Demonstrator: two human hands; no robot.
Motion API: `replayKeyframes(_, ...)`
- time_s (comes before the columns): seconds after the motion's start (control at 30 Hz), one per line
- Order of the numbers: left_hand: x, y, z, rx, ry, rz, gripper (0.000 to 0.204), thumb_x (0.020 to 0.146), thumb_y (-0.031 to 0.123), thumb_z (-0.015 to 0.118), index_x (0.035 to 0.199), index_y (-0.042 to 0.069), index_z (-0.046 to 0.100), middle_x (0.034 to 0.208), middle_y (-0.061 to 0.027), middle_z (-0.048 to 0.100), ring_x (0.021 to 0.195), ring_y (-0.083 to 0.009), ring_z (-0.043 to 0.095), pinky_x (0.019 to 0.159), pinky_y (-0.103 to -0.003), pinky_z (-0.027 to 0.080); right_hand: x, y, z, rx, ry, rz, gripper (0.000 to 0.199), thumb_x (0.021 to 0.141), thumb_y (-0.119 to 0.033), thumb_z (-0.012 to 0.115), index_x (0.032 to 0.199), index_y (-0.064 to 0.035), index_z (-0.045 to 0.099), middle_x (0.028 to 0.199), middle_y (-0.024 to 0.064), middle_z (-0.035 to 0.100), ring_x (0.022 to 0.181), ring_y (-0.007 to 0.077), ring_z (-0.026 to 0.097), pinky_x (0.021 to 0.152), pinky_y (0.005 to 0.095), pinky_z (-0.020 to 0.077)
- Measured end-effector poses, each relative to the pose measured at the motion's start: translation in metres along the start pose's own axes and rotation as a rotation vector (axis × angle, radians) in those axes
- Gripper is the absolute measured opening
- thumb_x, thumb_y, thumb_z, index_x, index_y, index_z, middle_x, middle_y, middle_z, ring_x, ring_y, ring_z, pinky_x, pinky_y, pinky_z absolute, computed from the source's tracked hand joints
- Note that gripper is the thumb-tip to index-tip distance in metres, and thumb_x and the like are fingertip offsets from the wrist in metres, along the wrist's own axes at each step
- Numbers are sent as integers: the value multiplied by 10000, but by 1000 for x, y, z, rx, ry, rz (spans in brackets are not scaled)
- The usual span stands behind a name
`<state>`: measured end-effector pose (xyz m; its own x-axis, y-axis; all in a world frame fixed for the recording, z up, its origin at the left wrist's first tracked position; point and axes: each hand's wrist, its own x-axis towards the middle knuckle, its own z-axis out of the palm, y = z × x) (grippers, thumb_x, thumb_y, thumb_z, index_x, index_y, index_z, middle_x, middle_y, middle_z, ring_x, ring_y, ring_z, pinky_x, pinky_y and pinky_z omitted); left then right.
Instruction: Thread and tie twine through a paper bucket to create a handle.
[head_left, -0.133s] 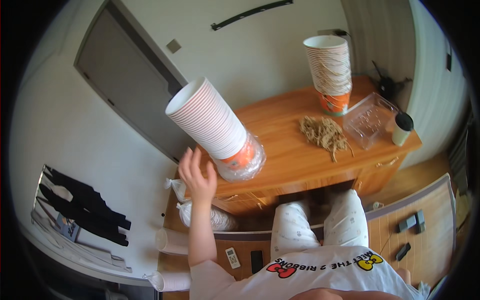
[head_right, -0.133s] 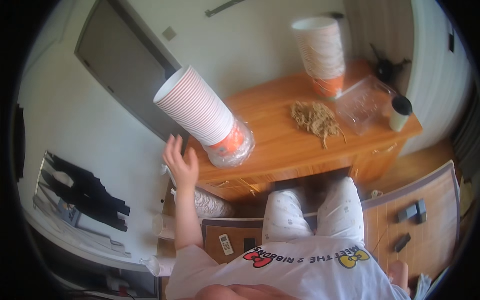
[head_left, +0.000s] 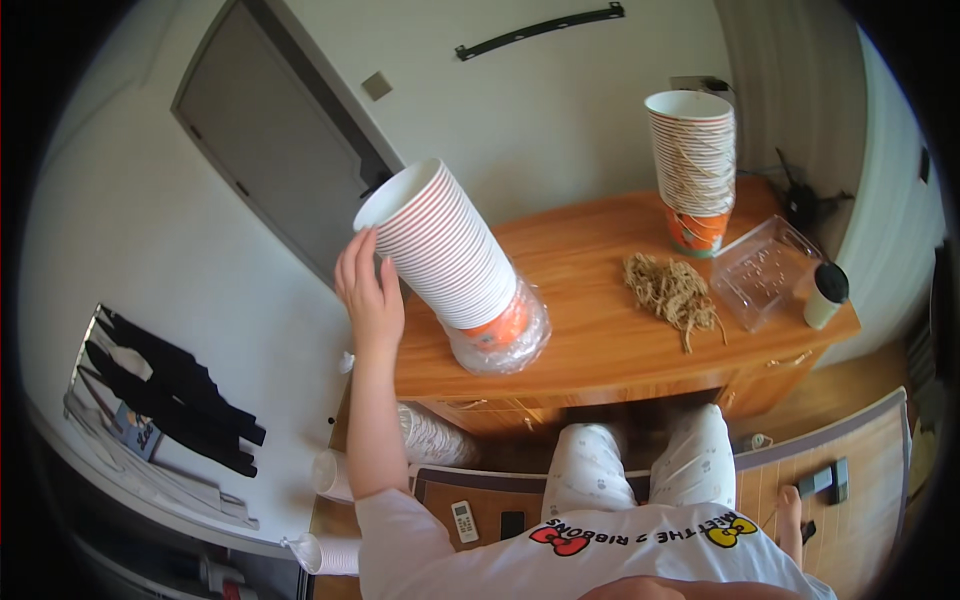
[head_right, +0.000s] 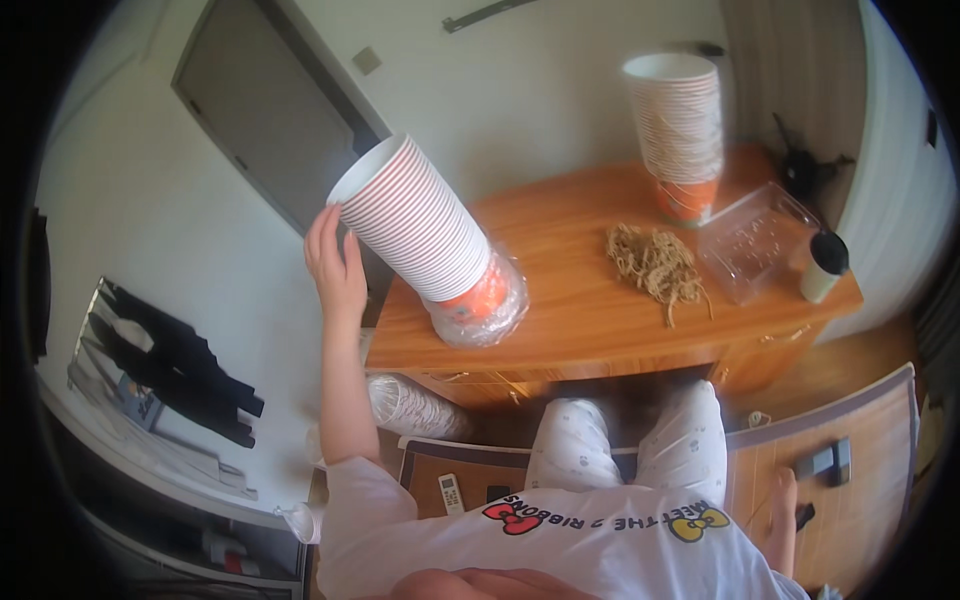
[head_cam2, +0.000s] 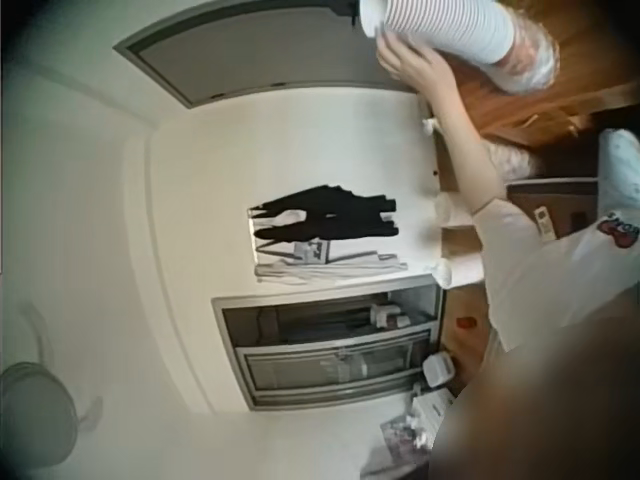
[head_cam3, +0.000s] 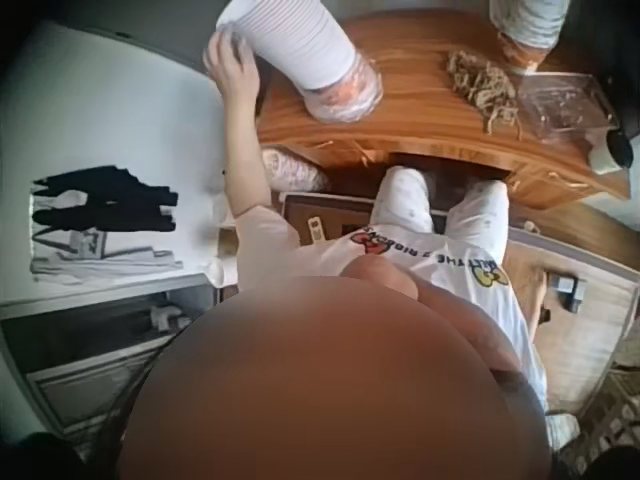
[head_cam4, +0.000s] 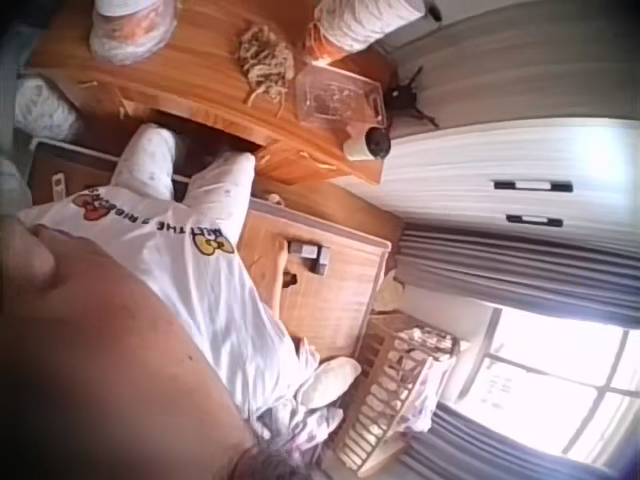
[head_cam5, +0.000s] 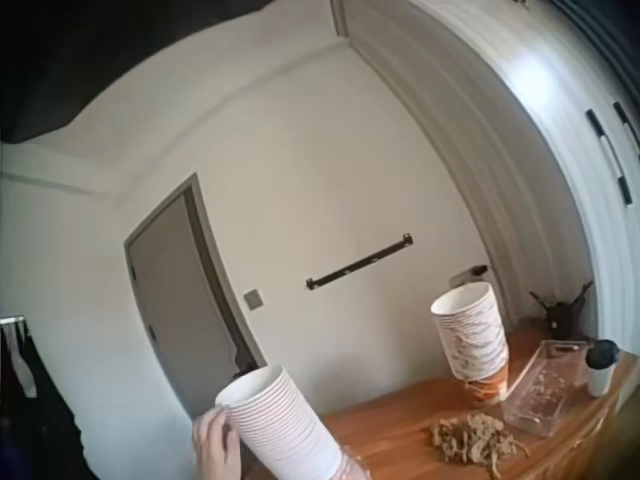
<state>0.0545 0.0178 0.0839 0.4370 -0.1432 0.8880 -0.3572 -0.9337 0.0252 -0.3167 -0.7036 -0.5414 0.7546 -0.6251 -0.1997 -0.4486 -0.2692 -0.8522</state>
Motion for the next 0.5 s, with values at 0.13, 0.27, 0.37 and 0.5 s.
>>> replayKeyframes(0.13, 56, -19, 9, 20, -303, 47, 298, 953, 228, 567, 1217, 103, 625, 1152, -87, 633, 1111, -250, 558, 1106, -409, 240, -3, -124, 104, -252, -177, -291, 145, 920, -92, 530, 1002, -27, 630, 888, 117, 651, 762, 207, 599, 689, 350, 489)
replayKeyframes(0.27, 85, -39, 0, -478, -655, -304, 236, 951, 172, 597, 1085, -5, 677, 895, -40, 673, 836, -102, 587, 754, -246, 463, -55, -265, 121, -463, -306, -248, 219, 948, -182, 422, 1050, -9, 513, 1031, 276, 591, 972, 481, 558, 827, 541, 460)
replayKeyframes(0.37, 111, -35, -22, -409, -777, -199, 216, 945, 133, 598, 1055, -40, 668, 912, -29, 677, 848, -84, 574, 764, -246, 455, -52, -263, 122, -454, -275, -180, 236, 951, -192, 414, 1074, -22, 522, 1067, 267, 597, 988, 473, 567, 847, 542, 458)
replayKeyframes(0.5, 131, -22, -20, -177, -871, -78, 149, 916, 83, 598, 971, -48, 643, 844, -54, 671, 788, -109, 586, 734, -267, 469, -56, -244, 118, -447, -279, -74, 299, 957, -248, 395, 1129, -45, 531, 1088, 256, 622, 1012, 453, 590, 886, 519, 469)
